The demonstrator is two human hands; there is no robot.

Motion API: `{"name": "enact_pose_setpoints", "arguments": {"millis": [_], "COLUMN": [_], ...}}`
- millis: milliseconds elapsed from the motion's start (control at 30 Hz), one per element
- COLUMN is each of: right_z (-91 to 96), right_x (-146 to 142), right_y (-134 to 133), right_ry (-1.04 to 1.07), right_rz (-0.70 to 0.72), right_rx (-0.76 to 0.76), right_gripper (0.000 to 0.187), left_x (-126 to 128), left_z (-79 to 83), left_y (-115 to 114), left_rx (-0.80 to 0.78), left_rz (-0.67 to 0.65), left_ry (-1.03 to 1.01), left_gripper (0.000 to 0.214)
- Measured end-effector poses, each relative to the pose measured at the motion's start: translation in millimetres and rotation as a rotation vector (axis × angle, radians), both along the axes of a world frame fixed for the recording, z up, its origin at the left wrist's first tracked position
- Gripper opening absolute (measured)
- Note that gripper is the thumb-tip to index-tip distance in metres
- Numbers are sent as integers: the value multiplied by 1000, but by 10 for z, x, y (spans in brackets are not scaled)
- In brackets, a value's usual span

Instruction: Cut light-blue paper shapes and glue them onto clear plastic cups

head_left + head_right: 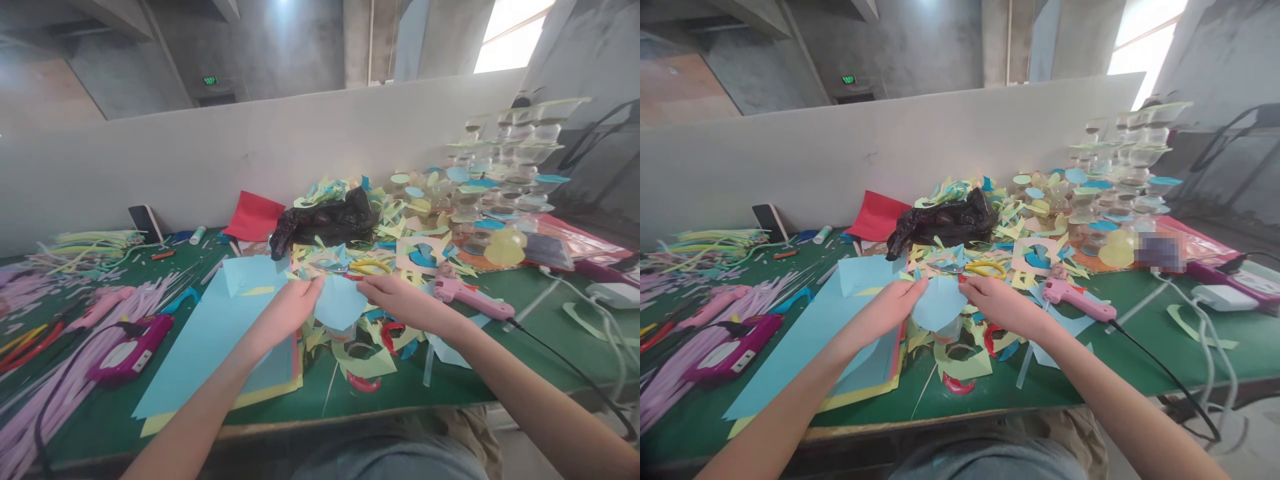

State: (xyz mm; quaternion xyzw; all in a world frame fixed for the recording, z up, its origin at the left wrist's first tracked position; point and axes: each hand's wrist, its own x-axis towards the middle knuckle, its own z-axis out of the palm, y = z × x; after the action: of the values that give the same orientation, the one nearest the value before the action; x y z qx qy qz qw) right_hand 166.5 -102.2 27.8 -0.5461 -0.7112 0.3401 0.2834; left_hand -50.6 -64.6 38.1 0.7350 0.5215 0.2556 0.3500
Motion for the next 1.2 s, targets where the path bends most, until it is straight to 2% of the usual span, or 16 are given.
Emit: {"name": "enact_pose_setpoints", "arguments": {"millis": [167, 500, 600, 667, 733, 800, 900, 967, 1033, 1100, 1200], "right_z": [-28, 1, 24, 34, 38, 30, -15, -51, -68, -57, -22], "right_x": [10, -1, -5, -14, -34, -70, -151, -212, -265, -304, -336], "right_y": [12, -4, -13, -20, -35, -59, -103, -133, -163, -193, -230], "right_ry": [1, -20, -90, -155, -193, -219, -303, -396, -479, -509, -491], "right_rz": [5, -3, -113, -200, -214, -148, 49, 217, 322, 328, 281], "right_rx": [-8, -5, 86, 214, 381, 558, 784, 822, 785, 778, 863], "right_gripper": [41, 43, 45, 46, 46, 47, 61, 69, 75, 81, 87], "left_x": [-1, -34, -67, -83, -88, -82, -65, -60, -64, -75, -91], "left_z": [-32, -83, -115, -119, -107, -83, -31, -1, 14, 10, -15], "left_y": [8, 73, 129, 147, 150, 145, 131, 121, 114, 113, 125], "left_rx": [-14, -17, -23, -14, 43, 128, 223, 262, 289, 325, 370], "left_rz": [-17, -10, 35, 57, 70, 95, 137, 157, 174, 169, 132], "left_ry": [-43, 93, 79, 71, 68, 103, 235, 327, 393, 434, 460], "left_gripper": [55, 55, 58, 59, 58, 58, 58, 57, 57, 58, 59]}}
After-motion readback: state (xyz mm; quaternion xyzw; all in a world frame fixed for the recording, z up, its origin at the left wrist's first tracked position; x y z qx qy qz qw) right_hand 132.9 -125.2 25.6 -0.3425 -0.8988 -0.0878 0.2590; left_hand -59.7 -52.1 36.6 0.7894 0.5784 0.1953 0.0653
